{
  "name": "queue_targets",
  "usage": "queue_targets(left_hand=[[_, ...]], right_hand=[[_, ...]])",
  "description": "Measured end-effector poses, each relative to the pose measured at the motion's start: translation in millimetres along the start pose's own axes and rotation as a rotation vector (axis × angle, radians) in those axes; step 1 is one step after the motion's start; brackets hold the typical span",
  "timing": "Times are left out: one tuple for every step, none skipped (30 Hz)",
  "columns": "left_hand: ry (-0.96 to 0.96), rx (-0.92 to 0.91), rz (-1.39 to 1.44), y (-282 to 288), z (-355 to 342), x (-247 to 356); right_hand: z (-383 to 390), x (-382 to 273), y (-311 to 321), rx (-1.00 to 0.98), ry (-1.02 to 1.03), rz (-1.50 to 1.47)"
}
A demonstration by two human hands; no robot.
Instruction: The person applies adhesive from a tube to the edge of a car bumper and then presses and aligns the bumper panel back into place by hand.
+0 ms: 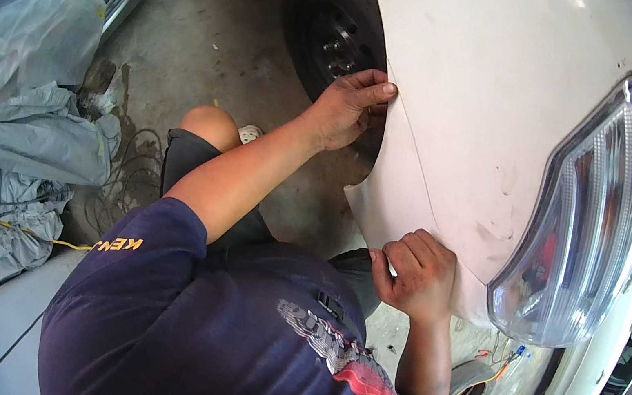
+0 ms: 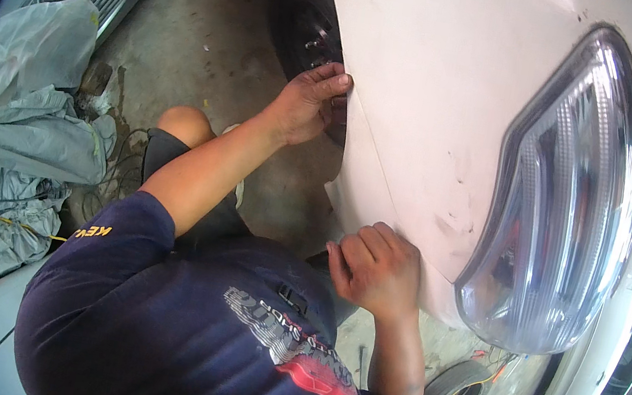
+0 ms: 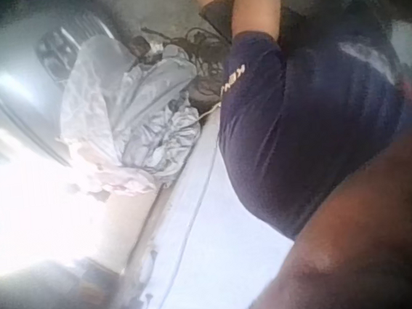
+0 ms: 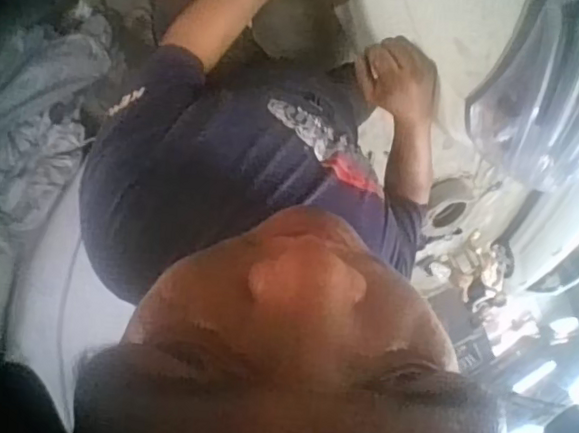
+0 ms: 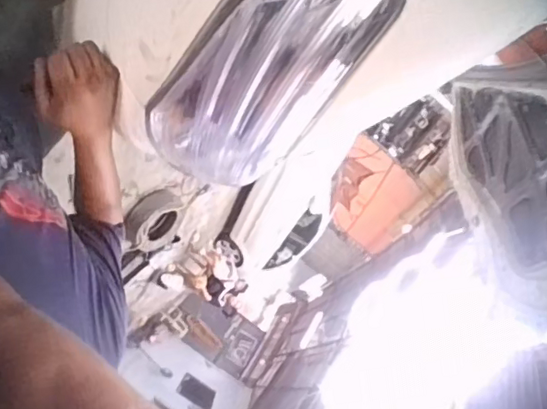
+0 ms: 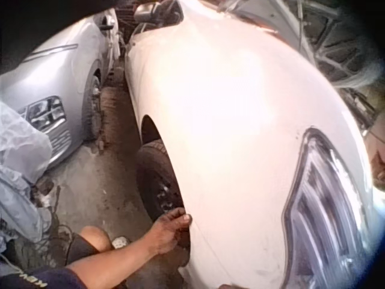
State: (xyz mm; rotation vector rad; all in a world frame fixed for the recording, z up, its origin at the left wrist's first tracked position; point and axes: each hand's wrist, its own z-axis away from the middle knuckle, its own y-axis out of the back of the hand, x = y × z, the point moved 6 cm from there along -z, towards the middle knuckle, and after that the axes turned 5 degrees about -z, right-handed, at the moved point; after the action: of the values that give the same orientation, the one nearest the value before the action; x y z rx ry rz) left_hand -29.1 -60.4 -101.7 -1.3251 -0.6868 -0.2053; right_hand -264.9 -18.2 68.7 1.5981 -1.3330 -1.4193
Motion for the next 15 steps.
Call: queue_targets(left_hand=[[0.007,0.007,0.006,-1,2,-1],[0.019,0.046,-0.007,-4,6,-2],[0.032,0.085,-0.021,-7,10,-2],[0.044,0.124,-0.034,-9,13,-3],[0.043,0.128,-0.050,-9,14,-2],[0.041,0.133,-0.065,-9,14,-1],[0.039,0.138,-0.081,-8,15,0],[0.033,0.131,-0.084,-7,16,-1],[0.026,0.124,-0.088,-6,17,-1],[0.018,0.116,-0.092,-5,18,-1],[0.026,0.097,-0.089,-3,19,-1],[0.033,0.076,-0.087,-2,20,0],[0.040,0.056,-0.085,0,20,1],[0.048,0.028,-0.095,3,21,-3],[0.056,0.000,-0.105,7,20,-8]], right_hand=[[0,1,-1,-0.002,0.000,-0.001],[1,1,0,-0.006,0.004,-0.001],[2,2,0,-0.004,0.005,-0.004],[4,2,0,-0.002,0.006,-0.008],[4,2,0,-0.003,0.010,-0.015],[4,3,0,-0.001,0.010,-0.013],[3,4,0,0.000,0.011,-0.012],[3,4,-1,-0.003,0.012,-0.013],[3,3,-1,0.004,0.005,-0.009],[2,3,-1,0.010,-0.002,-0.004],[0,3,-1,0.014,-0.004,-0.003],[-1,3,-1,0.011,-0.005,0.004],[-1,2,0,0.009,-0.007,0.010],[0,2,0,0.000,-0.007,0.014],[1,3,0,0.007,-0.009,0.002]])
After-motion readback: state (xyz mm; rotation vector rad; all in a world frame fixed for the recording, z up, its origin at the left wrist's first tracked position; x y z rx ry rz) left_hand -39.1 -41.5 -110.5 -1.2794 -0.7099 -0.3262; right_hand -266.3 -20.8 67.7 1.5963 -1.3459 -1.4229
